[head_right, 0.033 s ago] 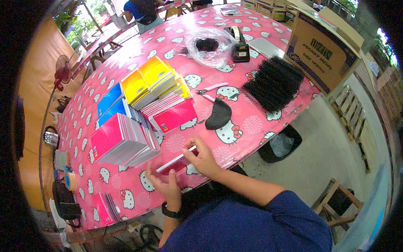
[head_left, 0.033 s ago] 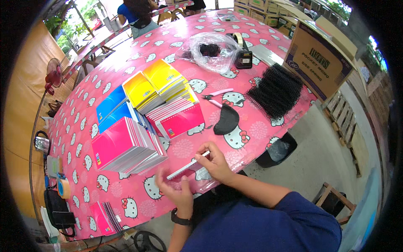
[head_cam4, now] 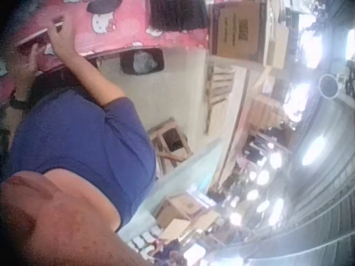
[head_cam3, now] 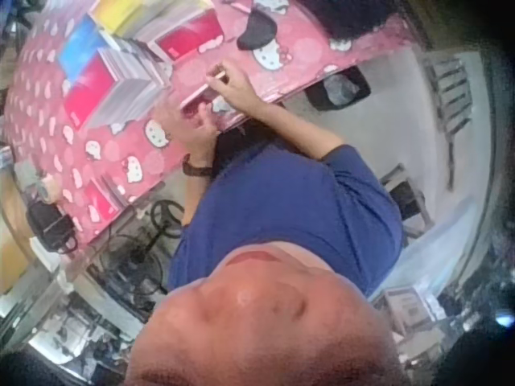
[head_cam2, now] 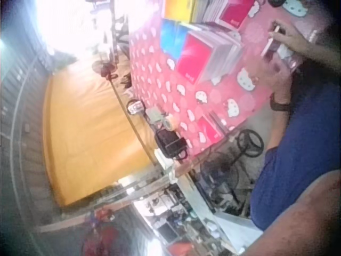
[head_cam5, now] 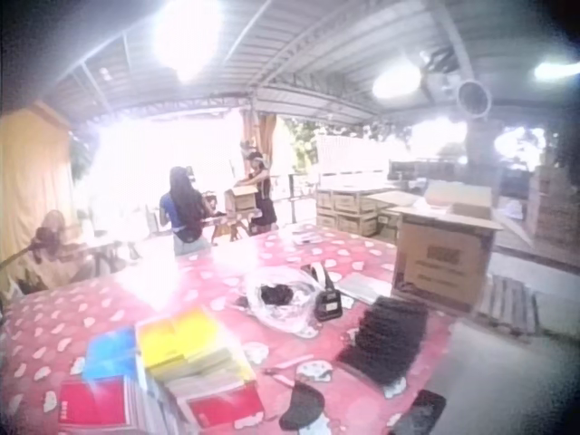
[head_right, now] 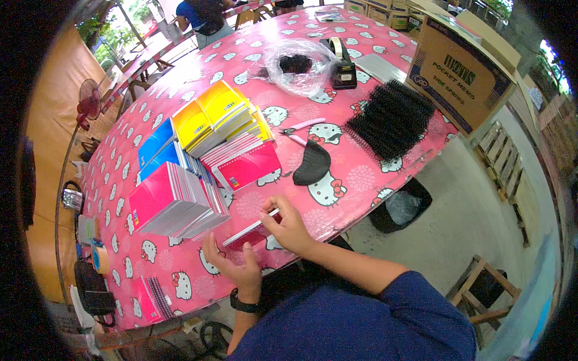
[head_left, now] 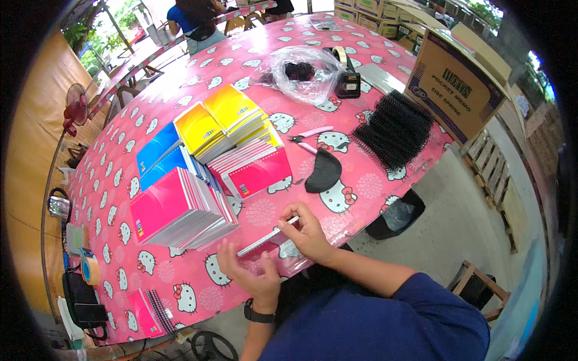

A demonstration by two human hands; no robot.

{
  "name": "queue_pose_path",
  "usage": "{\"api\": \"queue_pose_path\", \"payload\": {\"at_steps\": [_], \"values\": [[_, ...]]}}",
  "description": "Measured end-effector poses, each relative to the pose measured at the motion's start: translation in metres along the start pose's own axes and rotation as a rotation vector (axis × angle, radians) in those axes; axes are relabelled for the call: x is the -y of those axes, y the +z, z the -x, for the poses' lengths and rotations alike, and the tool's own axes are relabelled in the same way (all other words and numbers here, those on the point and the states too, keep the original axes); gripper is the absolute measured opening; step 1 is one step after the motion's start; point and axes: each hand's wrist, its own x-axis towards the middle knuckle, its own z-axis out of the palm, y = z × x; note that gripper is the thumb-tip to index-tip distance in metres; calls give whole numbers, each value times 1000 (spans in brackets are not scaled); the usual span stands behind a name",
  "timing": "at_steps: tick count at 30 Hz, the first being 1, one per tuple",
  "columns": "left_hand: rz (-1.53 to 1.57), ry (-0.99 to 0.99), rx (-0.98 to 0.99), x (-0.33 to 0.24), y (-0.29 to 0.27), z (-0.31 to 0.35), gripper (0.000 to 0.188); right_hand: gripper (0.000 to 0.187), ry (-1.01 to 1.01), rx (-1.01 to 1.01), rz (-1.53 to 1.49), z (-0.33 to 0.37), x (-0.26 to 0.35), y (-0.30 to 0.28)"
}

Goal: The person inserts spiral coils into the pre-punched holes of small notebooks and uses a tool to crimp the ends of the wire. They repeatedly pick up notebooks and coils from stacks on a table and place the finished items aside.

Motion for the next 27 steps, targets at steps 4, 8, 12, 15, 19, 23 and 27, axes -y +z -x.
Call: {"api": "queue_pose_path", "payload": {"at_steps": [4,8,12,15,19,23,27], "values": [[-384,287,174,1,2,-3,41,15,84,334,-41,-16,9,-22],[-311,305,236,8,-3,-18,29,23,-153,-193,923,-81,13,-121],[-274,370,360,8,4,-20,26,21,85,-357,1526,-88,6,-190],[-279,376,306,18,-7,-18,30,24,101,-200,1532,-102,1,-171],[-199,332,235,11,-10,-17,23,22,-33,-220,1336,-108,-23,-165],[-304,430,319,3,-3,-19,23,19,-92,-321,1261,-102,-9,-187],[-200,339,374,5,-12,-20,23,27,-12,-128,940,-95,10,-166]]}}
